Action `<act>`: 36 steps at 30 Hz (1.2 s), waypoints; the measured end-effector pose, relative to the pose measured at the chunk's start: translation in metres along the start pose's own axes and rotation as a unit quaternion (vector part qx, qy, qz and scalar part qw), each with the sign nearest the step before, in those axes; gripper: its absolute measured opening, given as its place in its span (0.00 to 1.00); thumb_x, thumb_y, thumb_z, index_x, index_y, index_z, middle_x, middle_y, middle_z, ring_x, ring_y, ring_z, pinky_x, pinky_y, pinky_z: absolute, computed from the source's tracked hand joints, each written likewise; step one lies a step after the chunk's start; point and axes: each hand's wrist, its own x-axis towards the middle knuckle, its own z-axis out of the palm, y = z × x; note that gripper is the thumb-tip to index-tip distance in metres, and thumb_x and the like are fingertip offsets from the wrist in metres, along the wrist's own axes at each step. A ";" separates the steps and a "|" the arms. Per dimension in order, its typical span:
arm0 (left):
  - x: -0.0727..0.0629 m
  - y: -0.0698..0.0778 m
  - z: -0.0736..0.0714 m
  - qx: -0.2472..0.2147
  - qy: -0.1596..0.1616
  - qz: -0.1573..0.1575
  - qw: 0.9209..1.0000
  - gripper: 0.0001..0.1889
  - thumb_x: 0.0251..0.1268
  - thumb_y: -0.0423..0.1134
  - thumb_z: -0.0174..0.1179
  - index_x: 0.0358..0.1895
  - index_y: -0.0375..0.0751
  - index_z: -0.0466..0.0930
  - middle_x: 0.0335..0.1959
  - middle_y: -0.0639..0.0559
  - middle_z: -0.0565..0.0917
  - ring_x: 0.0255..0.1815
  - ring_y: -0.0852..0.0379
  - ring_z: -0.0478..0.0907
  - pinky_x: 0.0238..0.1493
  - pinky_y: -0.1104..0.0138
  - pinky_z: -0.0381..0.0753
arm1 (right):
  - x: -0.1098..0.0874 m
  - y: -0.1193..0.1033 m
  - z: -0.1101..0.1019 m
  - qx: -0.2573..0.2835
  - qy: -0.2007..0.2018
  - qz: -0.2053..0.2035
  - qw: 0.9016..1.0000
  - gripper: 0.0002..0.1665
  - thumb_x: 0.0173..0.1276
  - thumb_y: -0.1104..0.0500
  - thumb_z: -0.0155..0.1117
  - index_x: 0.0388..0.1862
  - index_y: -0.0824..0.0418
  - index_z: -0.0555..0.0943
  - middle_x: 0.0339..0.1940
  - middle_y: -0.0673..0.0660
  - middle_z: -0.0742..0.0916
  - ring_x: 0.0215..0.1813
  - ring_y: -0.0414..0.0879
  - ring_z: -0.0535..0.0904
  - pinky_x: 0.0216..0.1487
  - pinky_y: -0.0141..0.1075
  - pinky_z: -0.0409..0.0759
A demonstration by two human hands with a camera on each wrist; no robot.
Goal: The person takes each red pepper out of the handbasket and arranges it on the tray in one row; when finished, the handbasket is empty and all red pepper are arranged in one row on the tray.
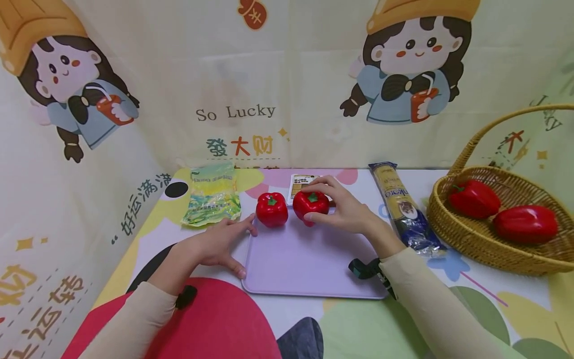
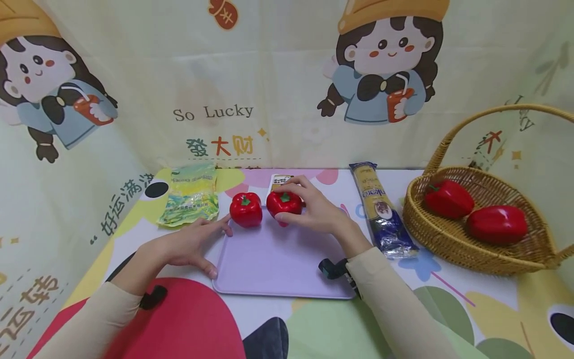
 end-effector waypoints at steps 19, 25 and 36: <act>0.001 0.000 0.001 0.015 0.008 0.009 1.000 0.49 0.34 0.61 0.84 0.66 0.69 0.69 0.81 0.50 0.59 0.72 0.44 0.63 0.58 0.48 0.82 | 0.011 0.014 0.006 -0.008 -0.030 0.029 0.999 0.43 0.55 0.49 0.84 0.70 0.46 0.76 0.67 0.54 0.73 0.70 0.51 0.69 0.56 0.48 0.86; 0.000 -0.001 0.001 0.018 0.006 0.010 1.000 0.49 0.34 0.61 0.84 0.66 0.68 0.69 0.82 0.51 0.58 0.72 0.44 0.63 0.58 0.49 0.82 | 0.013 0.014 0.009 -0.012 -0.051 0.034 0.998 0.47 0.54 0.47 0.85 0.73 0.43 0.73 0.67 0.52 0.73 0.70 0.50 0.68 0.55 0.46 0.86; 0.000 0.002 0.001 0.011 -0.001 0.007 1.000 0.48 0.34 0.60 0.84 0.66 0.68 0.69 0.83 0.51 0.56 0.75 0.42 0.60 0.60 0.46 0.81 | 0.014 0.016 0.010 -0.038 -0.042 0.020 0.998 0.49 0.54 0.47 0.84 0.74 0.44 0.72 0.66 0.53 0.74 0.69 0.50 0.70 0.54 0.45 0.86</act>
